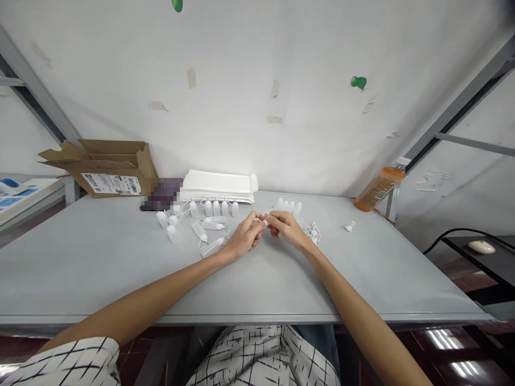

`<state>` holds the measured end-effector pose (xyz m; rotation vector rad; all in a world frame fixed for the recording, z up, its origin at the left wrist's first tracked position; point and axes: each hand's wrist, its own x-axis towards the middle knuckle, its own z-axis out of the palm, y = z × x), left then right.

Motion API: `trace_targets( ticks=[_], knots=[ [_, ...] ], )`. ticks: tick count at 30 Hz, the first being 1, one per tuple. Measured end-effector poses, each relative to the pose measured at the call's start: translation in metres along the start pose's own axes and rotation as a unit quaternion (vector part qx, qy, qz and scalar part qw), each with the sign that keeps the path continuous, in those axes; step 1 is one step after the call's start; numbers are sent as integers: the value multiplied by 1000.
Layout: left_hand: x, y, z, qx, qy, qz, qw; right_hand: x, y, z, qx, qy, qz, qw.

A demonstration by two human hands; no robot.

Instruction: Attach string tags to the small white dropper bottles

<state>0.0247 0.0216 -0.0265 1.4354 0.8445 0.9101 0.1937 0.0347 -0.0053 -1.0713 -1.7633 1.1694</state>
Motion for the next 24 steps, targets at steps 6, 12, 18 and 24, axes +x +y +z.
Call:
trace_targets(
  ticks=[6,12,18,24],
  knots=[
    [-4,4,-3,105,11,42,994,-2,-5,-3,-12,3,0,1000],
    [-9,5,0,212,25,101,972,-3,-2,-4,-11,-12,22,1000],
    [1,-1,-2,-8,-15,-3,1000,1,4,-8,-19,21,39,999],
    [5,1,-5,-123,22,-61,990,3,7,-26,-27,138,21,990]
  ],
)
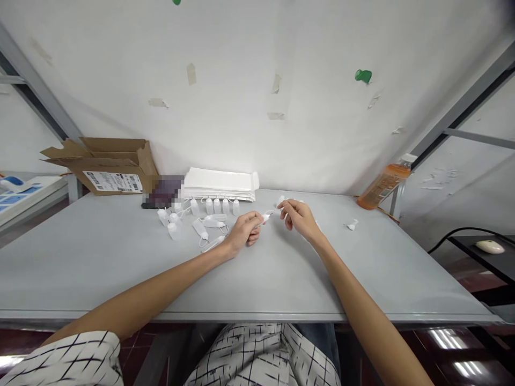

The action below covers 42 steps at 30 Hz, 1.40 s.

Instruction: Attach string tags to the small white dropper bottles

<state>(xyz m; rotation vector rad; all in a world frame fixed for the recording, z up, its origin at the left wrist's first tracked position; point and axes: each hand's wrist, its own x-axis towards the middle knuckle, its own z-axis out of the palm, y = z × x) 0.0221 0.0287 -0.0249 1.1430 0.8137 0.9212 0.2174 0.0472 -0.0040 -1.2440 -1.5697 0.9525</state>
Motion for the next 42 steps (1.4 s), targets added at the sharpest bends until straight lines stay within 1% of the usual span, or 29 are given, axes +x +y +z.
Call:
trace_targets(
  ticks=[3,6,13,18,25,28,34,42],
  knots=[
    [-2,1,1,3,4,5,1000,-1,-2,-3,24,-30,6,999],
    [-3,2,2,5,0,4,1000,-3,-5,-3,34,-55,-6,998],
    [-1,2,0,15,1,11,1000,-4,-5,-5,16,-47,-19,999],
    [-1,1,1,16,0,9,1000,-5,-8,-4,8,-56,-19,998],
    [-1,1,1,21,-5,10,1000,-8,-13,-2,-6,-43,-17,999],
    [-2,2,1,22,-7,10,1000,-7,-13,-2,7,-40,-22,999],
    [-3,4,3,36,-11,18,999,-6,-13,-1,28,-6,-29,999],
    [-3,5,4,37,-10,18,999,-5,-13,-3,52,6,-30,998]
  ],
)
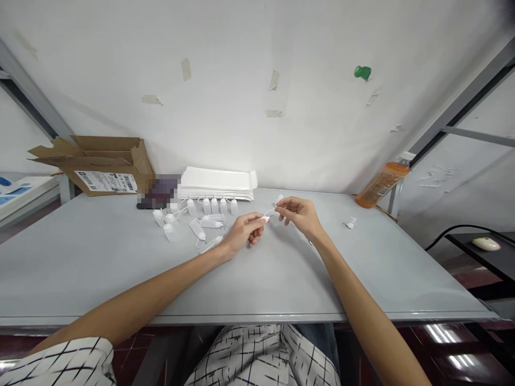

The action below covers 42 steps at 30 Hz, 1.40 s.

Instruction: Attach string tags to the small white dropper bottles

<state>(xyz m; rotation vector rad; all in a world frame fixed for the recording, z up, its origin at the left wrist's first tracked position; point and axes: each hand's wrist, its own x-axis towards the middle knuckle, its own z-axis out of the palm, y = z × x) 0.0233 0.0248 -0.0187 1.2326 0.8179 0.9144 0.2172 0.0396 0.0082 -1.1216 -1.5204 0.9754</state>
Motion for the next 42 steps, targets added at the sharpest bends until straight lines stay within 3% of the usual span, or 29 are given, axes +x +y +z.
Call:
trace_targets(
  ticks=[10,42],
  knots=[
    [1,-4,-4,-6,-9,-6,1000,-1,-1,1,9,-19,-19,1000],
    [-2,0,-1,-15,-6,-14,1000,-4,-6,2,24,-37,11,999]
  ],
)
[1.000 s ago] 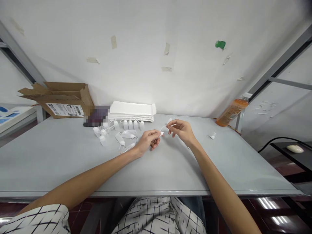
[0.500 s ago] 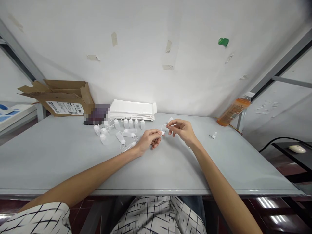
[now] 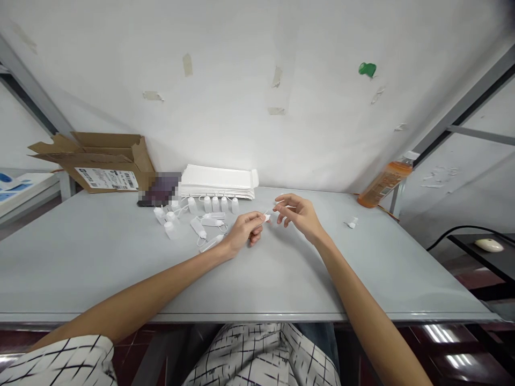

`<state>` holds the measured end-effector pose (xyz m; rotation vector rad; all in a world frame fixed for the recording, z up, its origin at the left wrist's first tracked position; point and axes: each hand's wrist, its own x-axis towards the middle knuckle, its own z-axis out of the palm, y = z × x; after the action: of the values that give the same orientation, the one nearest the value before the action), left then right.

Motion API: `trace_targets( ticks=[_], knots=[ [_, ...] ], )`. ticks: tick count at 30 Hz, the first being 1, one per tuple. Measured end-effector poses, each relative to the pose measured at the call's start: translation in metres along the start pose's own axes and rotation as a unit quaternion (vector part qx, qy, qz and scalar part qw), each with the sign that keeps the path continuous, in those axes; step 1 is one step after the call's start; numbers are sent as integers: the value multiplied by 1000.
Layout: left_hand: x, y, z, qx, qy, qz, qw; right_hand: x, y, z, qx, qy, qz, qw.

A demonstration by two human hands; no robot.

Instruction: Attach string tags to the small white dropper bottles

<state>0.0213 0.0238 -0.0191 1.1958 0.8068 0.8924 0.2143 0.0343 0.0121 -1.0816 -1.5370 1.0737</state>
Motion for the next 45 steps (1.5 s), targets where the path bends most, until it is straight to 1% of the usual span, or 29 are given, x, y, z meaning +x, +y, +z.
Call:
trace_targets(
  ticks=[3,8,11,15,19,21,23,26,28,30,33,36,38,40,42,45],
  knots=[
    [-1,0,1,-12,7,0,1000,-1,-2,1,-12,-14,0,1000],
    [-2,-1,2,-26,11,-2,1000,-3,-3,6,-44,-81,5,996],
    [-2,-1,3,-25,18,-1,1000,-4,-3,9,-39,-85,12,996],
    [-2,-2,3,2,12,9,1000,-4,-5,8,-9,-79,11,997],
    [-2,-5,4,12,7,11,1000,-4,-9,5,17,-52,-4,998],
    [-2,-5,5,26,15,13,999,-4,-11,3,21,-29,-13,999],
    [-3,-4,5,71,41,41,996,-3,-12,1,21,-1,-17,1000],
    [-3,1,4,166,113,111,973,-1,-11,-3,24,38,-25,999],
    [-3,6,1,206,163,156,952,2,-10,-3,14,57,-35,998],
    [-4,12,-4,236,205,216,925,4,-7,0,-18,64,-43,997],
    [-4,21,-10,280,259,324,866,9,-4,14,-105,42,-59,992],
    [-4,28,-17,302,296,400,813,15,-3,36,-204,-3,-121,972],
    [-3,33,-22,303,319,425,791,18,-5,51,-262,-34,-153,952],
    [-2,38,-27,302,340,433,779,21,-7,65,-313,-44,-164,934],
    [-1,43,-33,298,355,432,774,24,-10,75,-346,-48,-159,923],
    [0,48,-38,288,366,434,771,27,-12,85,-363,-66,-146,918]
  ],
)
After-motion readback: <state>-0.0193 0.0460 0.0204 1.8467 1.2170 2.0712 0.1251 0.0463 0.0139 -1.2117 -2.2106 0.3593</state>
